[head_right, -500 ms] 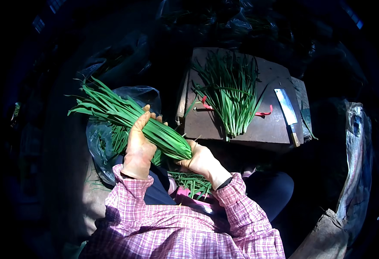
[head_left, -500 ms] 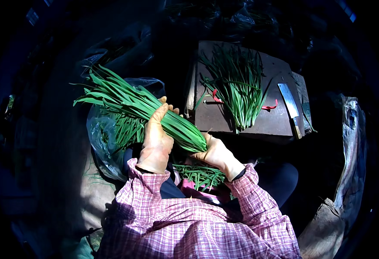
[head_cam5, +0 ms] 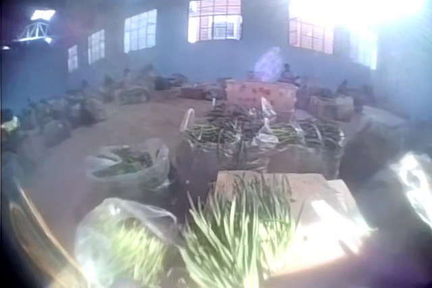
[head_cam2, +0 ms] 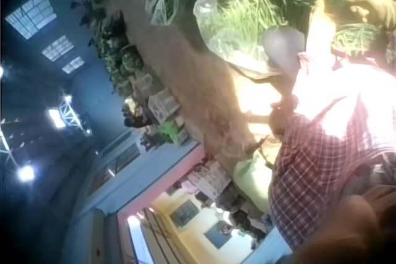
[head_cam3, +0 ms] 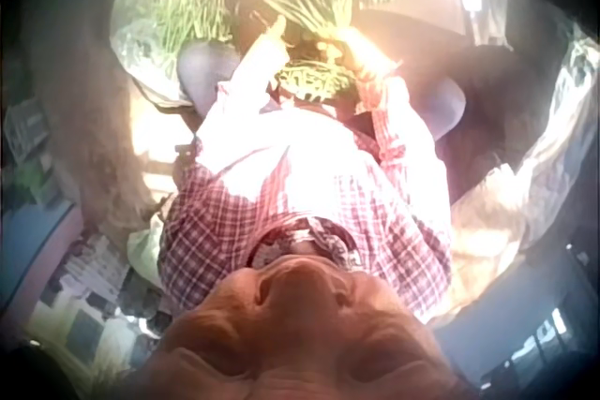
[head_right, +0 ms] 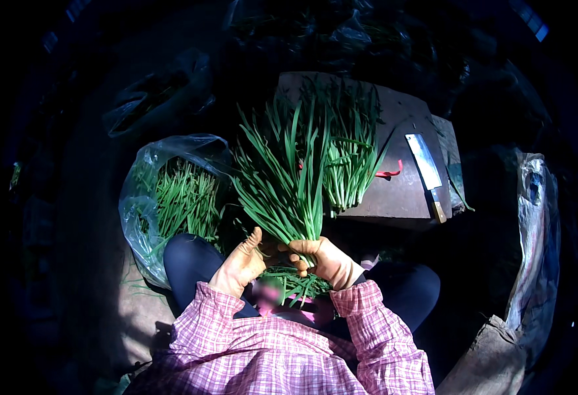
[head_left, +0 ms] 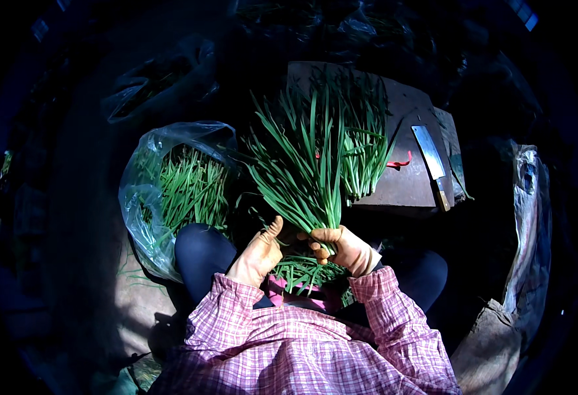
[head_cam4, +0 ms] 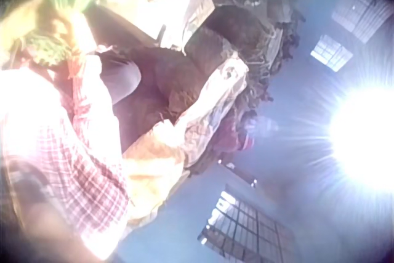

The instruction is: The person organizes green onions into bundles, secures each bundle with a red tie, and trims the root ends using a cleaver on a wooden board.

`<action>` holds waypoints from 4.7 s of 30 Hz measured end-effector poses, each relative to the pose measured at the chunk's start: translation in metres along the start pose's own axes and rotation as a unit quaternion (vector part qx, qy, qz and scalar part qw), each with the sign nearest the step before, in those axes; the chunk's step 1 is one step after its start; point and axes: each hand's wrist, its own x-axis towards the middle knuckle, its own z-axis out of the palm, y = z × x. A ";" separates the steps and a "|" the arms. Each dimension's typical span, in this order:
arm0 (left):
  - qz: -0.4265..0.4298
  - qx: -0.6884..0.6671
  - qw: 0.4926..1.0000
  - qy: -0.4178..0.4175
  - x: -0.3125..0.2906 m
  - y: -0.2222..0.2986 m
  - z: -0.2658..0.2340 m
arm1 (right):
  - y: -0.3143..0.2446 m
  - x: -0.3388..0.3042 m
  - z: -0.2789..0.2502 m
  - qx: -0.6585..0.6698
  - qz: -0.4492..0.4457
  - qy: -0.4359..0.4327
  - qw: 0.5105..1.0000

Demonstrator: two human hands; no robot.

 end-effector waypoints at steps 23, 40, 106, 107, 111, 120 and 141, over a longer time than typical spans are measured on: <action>0.023 0.128 0.967 -0.219 -0.010 -0.001 0.013 | 0.018 -0.008 0.001 0.234 0.008 -0.245 0.941; 0.052 -0.090 0.992 -0.076 0.035 0.002 0.065 | -0.009 -0.055 0.016 -0.181 -0.254 0.318 0.895; 0.244 -0.147 0.958 0.008 0.062 0.025 0.048 | -0.004 -0.062 0.020 -0.552 -0.446 0.254 0.657; 0.240 -0.145 0.960 -0.004 0.059 0.022 0.051 | -0.006 -0.058 0.022 -0.491 -0.418 0.269 0.715; 0.225 -0.124 0.965 -0.047 0.051 0.020 0.067 | -0.016 -0.042 0.012 -0.434 -0.431 0.285 0.738; 0.202 -0.168 0.965 -0.024 0.053 0.021 0.062 | -0.004 -0.049 0.026 -0.748 -0.360 0.203 0.520; 0.189 -0.005 0.982 -0.024 0.027 0.005 0.069 | 0.005 -0.006 0.049 -0.665 -0.272 0.340 0.607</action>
